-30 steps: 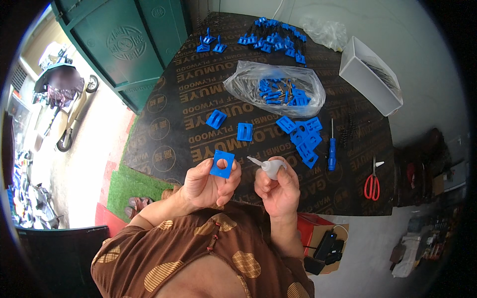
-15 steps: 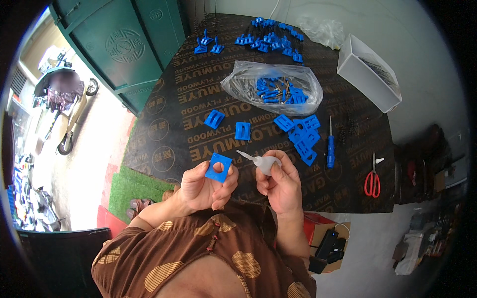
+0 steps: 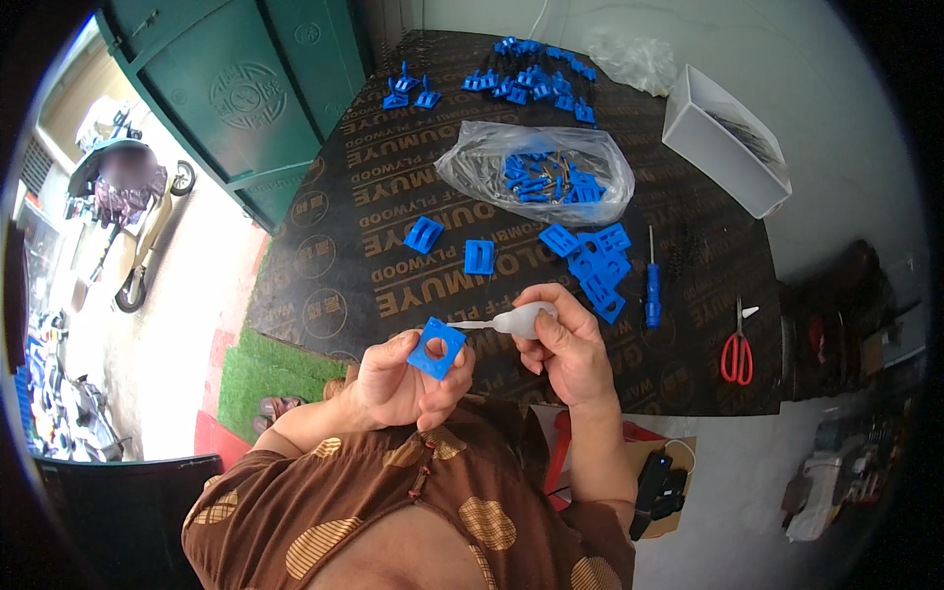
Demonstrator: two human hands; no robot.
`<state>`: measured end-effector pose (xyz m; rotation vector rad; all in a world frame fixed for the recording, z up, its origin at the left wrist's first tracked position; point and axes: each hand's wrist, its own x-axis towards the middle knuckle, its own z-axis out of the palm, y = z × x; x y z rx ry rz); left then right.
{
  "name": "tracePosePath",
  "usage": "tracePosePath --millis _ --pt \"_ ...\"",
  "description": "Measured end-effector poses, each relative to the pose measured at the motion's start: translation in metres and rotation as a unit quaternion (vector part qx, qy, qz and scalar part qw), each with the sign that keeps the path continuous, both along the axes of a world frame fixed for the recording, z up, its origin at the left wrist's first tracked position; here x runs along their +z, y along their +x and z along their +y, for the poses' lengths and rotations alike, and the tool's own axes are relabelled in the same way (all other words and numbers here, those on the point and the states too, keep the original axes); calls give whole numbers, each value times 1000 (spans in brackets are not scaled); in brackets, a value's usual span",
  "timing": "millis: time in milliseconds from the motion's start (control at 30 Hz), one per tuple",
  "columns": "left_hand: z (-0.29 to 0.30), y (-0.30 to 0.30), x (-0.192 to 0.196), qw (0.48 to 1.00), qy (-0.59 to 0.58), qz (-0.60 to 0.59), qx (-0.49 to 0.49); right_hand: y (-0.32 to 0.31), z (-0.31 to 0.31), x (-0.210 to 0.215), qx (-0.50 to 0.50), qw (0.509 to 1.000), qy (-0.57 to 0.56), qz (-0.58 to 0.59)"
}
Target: The person applies glue from a glue bottle to small blue plastic components and assembles them by hand.
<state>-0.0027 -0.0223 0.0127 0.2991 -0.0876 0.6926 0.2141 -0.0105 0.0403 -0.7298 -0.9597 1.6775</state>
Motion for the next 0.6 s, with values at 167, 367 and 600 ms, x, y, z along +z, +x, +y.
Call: tracePosePath --millis 167,367,600 --pt "-4 2 4 999 -32 -8 -3 3 1 2 11 1000 11 -25" --pt "-4 2 -1 1000 -11 -5 -14 1 0 2 2 1000 -8 2" --pt "1 4 1 1000 -8 -24 19 -4 -5 -1 -5 999 -19 26"
